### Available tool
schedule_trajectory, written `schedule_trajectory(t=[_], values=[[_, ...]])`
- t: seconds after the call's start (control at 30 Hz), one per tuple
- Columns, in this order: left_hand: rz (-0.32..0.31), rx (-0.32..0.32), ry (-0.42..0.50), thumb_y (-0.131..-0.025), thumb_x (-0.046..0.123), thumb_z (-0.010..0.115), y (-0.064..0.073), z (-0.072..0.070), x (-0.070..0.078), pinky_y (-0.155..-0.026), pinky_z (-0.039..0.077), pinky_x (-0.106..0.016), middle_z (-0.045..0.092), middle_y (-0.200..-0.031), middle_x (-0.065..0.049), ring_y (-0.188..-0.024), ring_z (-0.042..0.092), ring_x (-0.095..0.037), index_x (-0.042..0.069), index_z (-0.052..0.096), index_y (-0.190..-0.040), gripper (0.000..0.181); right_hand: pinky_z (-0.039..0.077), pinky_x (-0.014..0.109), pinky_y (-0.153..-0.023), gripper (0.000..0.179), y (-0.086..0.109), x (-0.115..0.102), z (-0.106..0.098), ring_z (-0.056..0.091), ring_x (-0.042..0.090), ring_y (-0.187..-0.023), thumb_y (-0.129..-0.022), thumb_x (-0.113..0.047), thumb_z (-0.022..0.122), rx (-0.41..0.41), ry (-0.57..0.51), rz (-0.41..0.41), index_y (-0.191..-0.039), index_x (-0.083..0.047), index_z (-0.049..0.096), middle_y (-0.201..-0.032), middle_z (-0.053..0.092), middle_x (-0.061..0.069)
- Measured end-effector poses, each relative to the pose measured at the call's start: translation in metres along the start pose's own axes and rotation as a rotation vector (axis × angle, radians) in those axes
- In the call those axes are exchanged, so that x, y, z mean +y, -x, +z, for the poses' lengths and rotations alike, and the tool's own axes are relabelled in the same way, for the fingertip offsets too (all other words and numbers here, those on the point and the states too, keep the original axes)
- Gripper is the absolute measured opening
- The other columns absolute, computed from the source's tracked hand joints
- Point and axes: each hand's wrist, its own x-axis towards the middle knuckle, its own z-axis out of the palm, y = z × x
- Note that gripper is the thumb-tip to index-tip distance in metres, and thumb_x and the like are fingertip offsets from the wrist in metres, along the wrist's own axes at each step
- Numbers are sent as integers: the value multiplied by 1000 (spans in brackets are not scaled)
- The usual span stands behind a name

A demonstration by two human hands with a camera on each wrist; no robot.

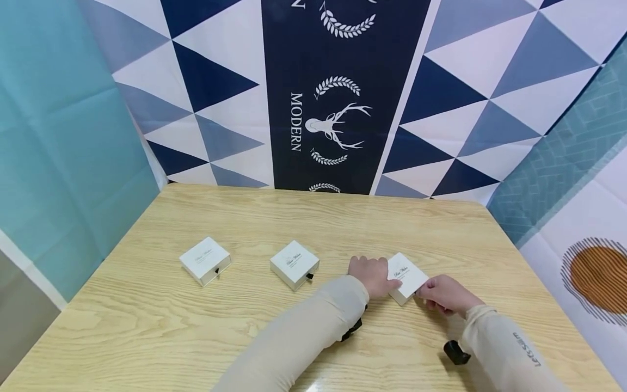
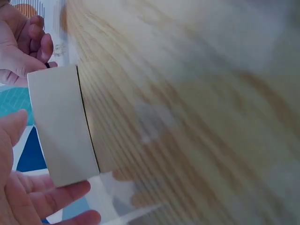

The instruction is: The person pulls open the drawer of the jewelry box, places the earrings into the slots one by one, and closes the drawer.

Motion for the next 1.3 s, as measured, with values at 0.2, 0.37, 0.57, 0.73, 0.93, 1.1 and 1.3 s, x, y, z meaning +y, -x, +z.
schedule_trajectory(t=[0.2, 0.37, 0.57, 0.73, 0.93, 1.1, 1.3], values=[[-40, 9, 54, -87, 61, 57, 1, -1, 3, -81, 36, -30, 66, -88, 8, -85, 59, -13, 26, 56, -120, 48, 30, 20, -43, 20, 1, -3, -1, 38, 7, -44, -88, -11, 53, -33, 0, 2, -68, -7, 54, -56, 51, 0], [11, -22, 36, -90, 58, 55, 1, 0, 4, -81, 35, -32, 67, -102, 14, -88, 57, -13, 39, 53, -130, 45, 30, 21, -44, 22, 6, -5, 0, 40, 10, -46, -90, -10, 53, -21, -8, 35, -69, -6, 53, -57, 51, 2], [33, -23, 2, -90, 58, 54, 0, 0, 7, -82, 36, -33, 66, -103, 16, -89, 58, -13, 41, 58, -122, 37, 31, 21, -44, 22, 9, -3, 0, 40, 10, -47, -91, -11, 52, -10, -24, 37, -69, -7, 52, -58, 50, 1], [21, -26, -18, -90, 59, 53, 0, 2, 8, -81, 36, -33, 66, -104, 15, -89, 57, -13, 43, 55, -128, 42, 30, 21, -44, 25, 8, 0, -1, 39, 10, -46, -91, -12, 54, -15, -21, 36, -67, -9, 50, -57, 50, 1], [11, -15, -17, -90, 60, 53, 2, 3, 7, -82, 36, -32, 65, -111, 15, -91, 58, -13, 44, 50, -135, 48, 32, 21, -44, 24, 10, 0, -1, 40, 10, -46, -91, -12, 56, -11, -15, 37, -68, -9, 50, -58, 49, 1], [9, -7, 10, -90, 60, 53, 4, 4, 6, -82, 37, -32, 65, -113, 15, -93, 58, -13, 45, 49, -136, 49, 33, 22, -45, 23, 13, 0, -1, 40, 11, -47, -90, -11, 57, 2, -15, 43, -67, -9, 51, -57, 49, 1], [-7, -9, 41, -91, 59, 51, 6, 6, 6, -83, 37, -33, 63, -119, 15, -98, 58, -16, 45, 45, -139, 50, 32, 22, -45, 23, 16, 3, -3, 40, 11, -47, -90, -11, 57, -1, -20, 43, -68, -8, 51, -56, 48, 0]])
